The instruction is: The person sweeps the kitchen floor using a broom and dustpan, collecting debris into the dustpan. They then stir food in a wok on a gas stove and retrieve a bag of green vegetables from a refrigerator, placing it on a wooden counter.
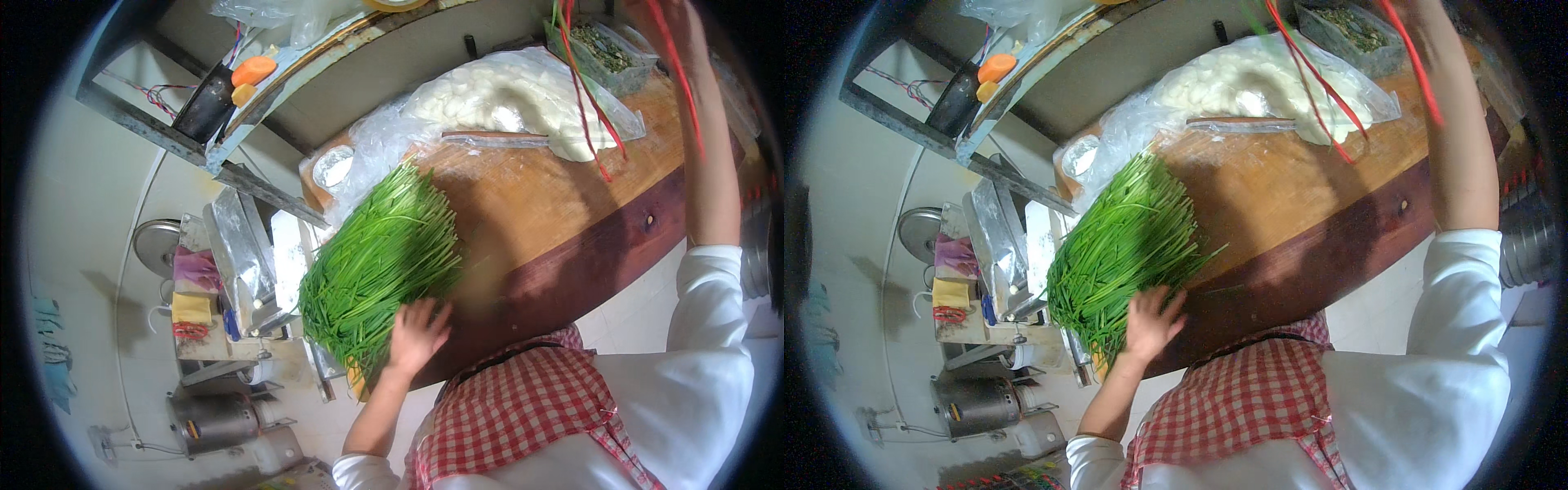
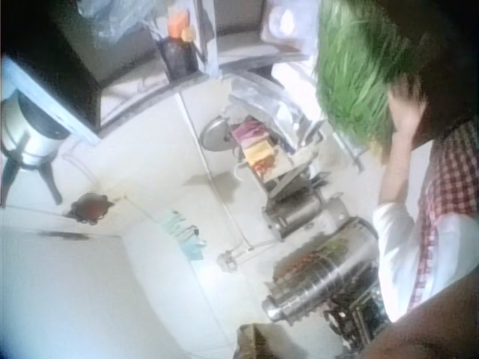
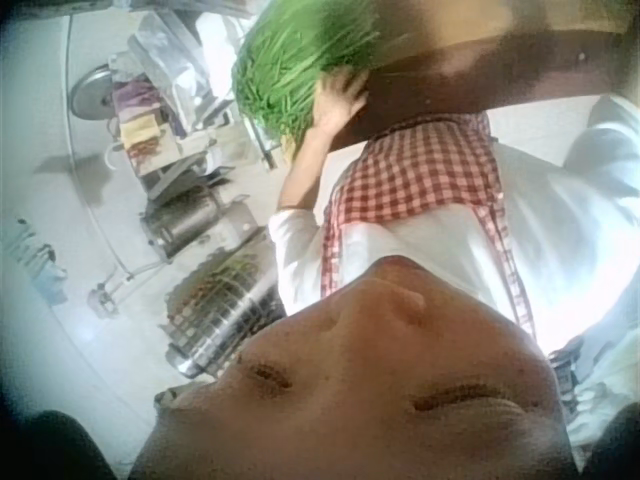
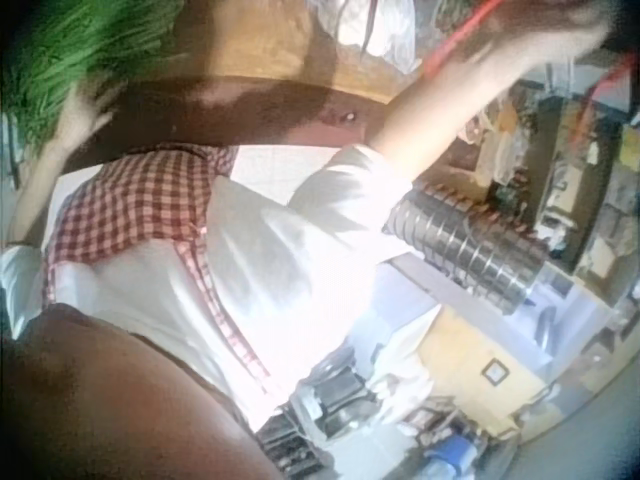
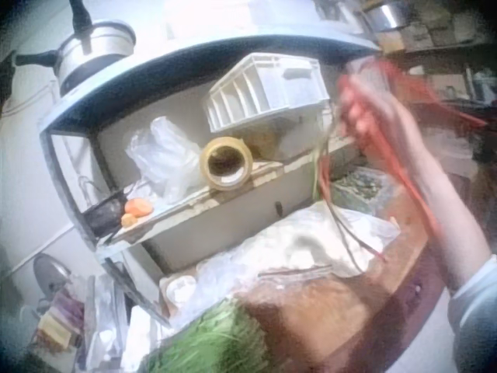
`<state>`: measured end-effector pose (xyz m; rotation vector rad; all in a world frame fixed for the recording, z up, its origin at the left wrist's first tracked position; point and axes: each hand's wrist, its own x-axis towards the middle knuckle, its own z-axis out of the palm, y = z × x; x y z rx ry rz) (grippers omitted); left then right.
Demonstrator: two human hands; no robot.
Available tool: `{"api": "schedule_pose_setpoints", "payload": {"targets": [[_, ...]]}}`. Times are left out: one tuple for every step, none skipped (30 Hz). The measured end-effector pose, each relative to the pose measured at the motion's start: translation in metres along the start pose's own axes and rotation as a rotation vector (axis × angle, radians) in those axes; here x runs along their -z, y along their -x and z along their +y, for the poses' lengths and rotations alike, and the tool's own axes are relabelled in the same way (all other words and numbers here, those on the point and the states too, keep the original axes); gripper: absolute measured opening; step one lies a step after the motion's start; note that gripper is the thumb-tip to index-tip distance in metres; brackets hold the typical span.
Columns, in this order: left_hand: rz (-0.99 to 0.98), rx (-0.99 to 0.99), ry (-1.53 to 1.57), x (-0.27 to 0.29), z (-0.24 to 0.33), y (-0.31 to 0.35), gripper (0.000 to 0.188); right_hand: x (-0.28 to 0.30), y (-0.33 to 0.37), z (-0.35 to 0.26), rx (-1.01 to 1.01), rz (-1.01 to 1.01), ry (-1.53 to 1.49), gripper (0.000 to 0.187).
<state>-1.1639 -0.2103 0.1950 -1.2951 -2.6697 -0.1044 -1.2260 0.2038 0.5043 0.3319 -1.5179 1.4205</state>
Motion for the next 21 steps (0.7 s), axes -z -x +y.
{"api": "schedule_pose_setpoints", "payload": {"targets": [[-0.006,0.024,-0.018,-0.021,-0.005,0.002,0.05,0.02,-0.005,-0.004,-0.041,-0.26,0.023,0.026],[-0.052,0.1,-0.06,-0.034,-0.014,0.015,0.047,0.006,0.01,0.008,-0.114,-0.27,-0.146,0.027],[-0.097,0.175,-0.104,-0.045,-0.022,0.032,0.044,0.004,0.016,0.026,-0.251,-0.384,-0.365,0.025],[-0.059,0.195,-0.149,-0.039,-0.025,0.023,0.044,0.001,0.024,0.022,-0.306,-0.364,-0.32,0.024],[-0.099,0.203,-0.22,-0.033,-0.024,0.015,0.043,-0.005,0.029,0.007,-0.385,-0.389,-0.153,0.024],[-0.13,0.212,-0.299,-0.026,-0.023,0.003,0.041,-0.004,0.024,0.004,-0.39,-0.528,-0.204,0.026],[-0.186,0.246,-0.109,-0.015,-0.016,-0.003,0.036,-0.008,0.025,0.007,-0.444,-0.519,-0.158,0.025],[-0.123,0.245,0.002,0.002,-0.01,-0.014,0.03,-0.014,0.027,0.004,-0.575,-0.536,-0.092,0.025],[0.047,0.256,0.117,0.025,0.003,-0.038,0.036,-0.013,0.023,0.007,-0.502,-0.67,-0.115,0.025],[0.211,0.272,0.234,0.05,0.015,-0.067,0.043,-0.014,0.02,0.013,-0.432,-0.808,-0.142,0.026],[0.342,0.186,0.371,0.073,0.022,-0.098,0.052,-0.021,0.03,0.01,-0.439,-0.731,-0.15,0.028],[0.472,0.105,0.505,0.093,0.028,-0.127,0.062,-0.028,0.042,0.006,-0.447,-0.659,-0.165,0.031],[0.539,0.099,0.634,0.112,0.036,-0.148,0.067,-0.034,0.043,0.003,-0.479,-0.671,-0.226,0.031],[0.61,0.094,0.755,0.124,0.043,-0.165,0.072,-0.043,0.045,0.001,-0.534,-0.694,-0.312,0.031],[0.633,0.041,0.895,0.123,0.045,-0.18,0.069,-0.055,0.049,-0.001,-0.553,-0.714,-0.373,0.03],[0.53,0.053,1.066,0.124,0.047,-0.189,0.068,-0.061,0.051,-0.002,-0.575,-0.723,-0.414,0.03],[0.43,0.085,1.228,0.124,0.049,-0.197,0.067,-0.065,0.053,-0.002,-0.574,-0.727,-0.44,0.029],[0.203,0.204,1.392,0.132,0.052,-0.197,0.066,-0.067,0.054,-0.001,-0.569,-0.702,-0.456,0.028],[0.075,0.28,1.496,0.131,0.051,-0.192,0.067,-0.066,0.055,0.002,-0.566,-0.678,-0.474,0.028],[-0.061,0.365,1.596,0.124,0.05,-0.189,0.068,-0.062,0.058,0.009,-0.57,-0.652,-0.484,0.027],[-0.051,0.375,1.598,0.122,0.049,-0.187,0.068,-0.063,0.059,0.014,-0.575,-0.663,-0.49,0.027]]}}
